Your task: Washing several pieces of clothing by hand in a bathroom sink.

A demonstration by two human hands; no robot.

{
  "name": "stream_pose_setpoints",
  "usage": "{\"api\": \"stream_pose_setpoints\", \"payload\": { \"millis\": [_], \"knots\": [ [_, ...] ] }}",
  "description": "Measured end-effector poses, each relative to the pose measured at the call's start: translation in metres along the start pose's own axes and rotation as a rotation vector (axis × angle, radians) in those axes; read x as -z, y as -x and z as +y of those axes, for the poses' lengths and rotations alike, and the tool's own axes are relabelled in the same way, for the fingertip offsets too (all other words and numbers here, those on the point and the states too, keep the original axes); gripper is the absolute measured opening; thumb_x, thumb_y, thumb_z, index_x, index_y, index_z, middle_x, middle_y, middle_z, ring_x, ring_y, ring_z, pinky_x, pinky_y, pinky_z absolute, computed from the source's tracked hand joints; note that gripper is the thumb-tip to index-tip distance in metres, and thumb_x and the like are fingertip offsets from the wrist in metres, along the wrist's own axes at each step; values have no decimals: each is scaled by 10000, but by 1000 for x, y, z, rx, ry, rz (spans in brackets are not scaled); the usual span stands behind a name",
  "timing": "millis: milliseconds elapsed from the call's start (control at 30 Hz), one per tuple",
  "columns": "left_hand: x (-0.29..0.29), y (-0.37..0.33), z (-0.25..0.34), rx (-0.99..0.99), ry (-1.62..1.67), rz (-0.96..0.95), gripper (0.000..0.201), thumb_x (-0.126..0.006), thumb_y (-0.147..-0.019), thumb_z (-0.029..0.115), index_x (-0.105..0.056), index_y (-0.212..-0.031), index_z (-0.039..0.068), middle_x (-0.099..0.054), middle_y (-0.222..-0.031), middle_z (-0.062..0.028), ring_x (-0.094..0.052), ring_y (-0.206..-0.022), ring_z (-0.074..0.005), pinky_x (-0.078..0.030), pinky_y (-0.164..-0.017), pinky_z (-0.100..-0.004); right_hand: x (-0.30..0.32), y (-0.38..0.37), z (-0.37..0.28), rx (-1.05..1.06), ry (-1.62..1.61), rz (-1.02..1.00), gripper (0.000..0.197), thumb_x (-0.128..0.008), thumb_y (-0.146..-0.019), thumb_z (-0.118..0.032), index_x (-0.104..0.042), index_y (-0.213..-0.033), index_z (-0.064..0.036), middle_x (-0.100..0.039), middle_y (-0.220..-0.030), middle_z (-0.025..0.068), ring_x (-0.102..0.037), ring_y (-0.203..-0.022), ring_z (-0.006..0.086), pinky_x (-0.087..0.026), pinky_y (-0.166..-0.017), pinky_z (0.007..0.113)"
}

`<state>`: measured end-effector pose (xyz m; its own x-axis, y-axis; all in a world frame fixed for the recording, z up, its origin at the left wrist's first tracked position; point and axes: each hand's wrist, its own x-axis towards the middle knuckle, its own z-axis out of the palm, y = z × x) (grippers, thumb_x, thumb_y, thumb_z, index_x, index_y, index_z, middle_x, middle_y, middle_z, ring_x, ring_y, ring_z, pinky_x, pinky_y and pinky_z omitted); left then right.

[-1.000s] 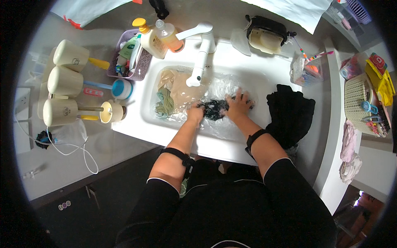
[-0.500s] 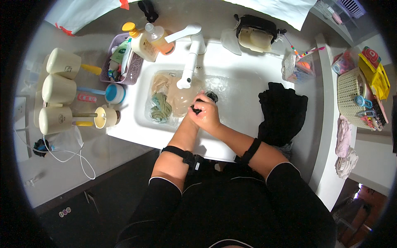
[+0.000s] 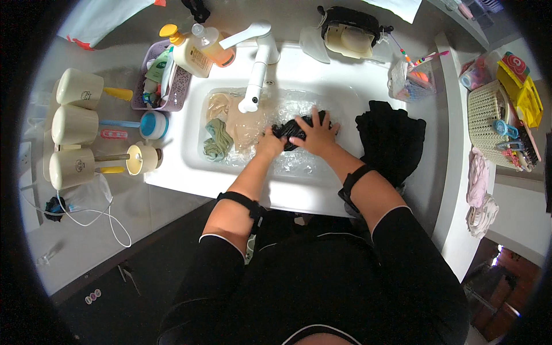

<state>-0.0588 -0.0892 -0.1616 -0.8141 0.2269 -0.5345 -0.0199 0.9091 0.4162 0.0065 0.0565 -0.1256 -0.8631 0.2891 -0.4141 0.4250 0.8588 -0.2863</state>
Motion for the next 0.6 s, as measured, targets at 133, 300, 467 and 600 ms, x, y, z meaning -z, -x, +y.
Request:
{"api": "stream_pose_setpoints", "payload": {
  "millis": [133,300,467,600],
  "knots": [
    [-17,1,-2,-90,-418,-14,699,-641,-747,311,-278,-1335,202,-395,-1265,-220,-386,-1162,-376,-319,-977,-438,-21,-7,10,185,163,-184,666,-581,-734,-568,-332,-1319,-371,-67,-1460,119,-81,-1297,452,-160,-971,649],
    [-13,-20,4,221,1054,-208,468,-526,-784,291,-439,-1222,155,-528,-1089,-108,-533,-950,-263,-436,-788,-475,-53,-33,14,19,-64,120,409,-588,-749,-323,-544,-1146,-235,-320,-1353,143,-298,-1223,365,-257,-973,537],
    [17,-10,15,249,1581,-656,508,-321,-844,553,-496,-1111,158,-548,-1088,-108,-518,-1012,-303,-421,-786,-560,-13,-17,-25,609,-1056,229,216,-591,-735,-224,-566,-673,-19,-560,-793,152,-512,-885,307,-412,-751,391],
    [-1,-49,-25,-378,2081,-1249,365,-335,-904,417,-503,-1079,143,-531,-1124,-101,-513,-1024,-260,-437,-852,-412,24,24,-75,664,-967,541,241,-706,-712,-219,-622,-692,6,-594,-809,130,-571,-764,248,-446,-702,306]
  ]
}}
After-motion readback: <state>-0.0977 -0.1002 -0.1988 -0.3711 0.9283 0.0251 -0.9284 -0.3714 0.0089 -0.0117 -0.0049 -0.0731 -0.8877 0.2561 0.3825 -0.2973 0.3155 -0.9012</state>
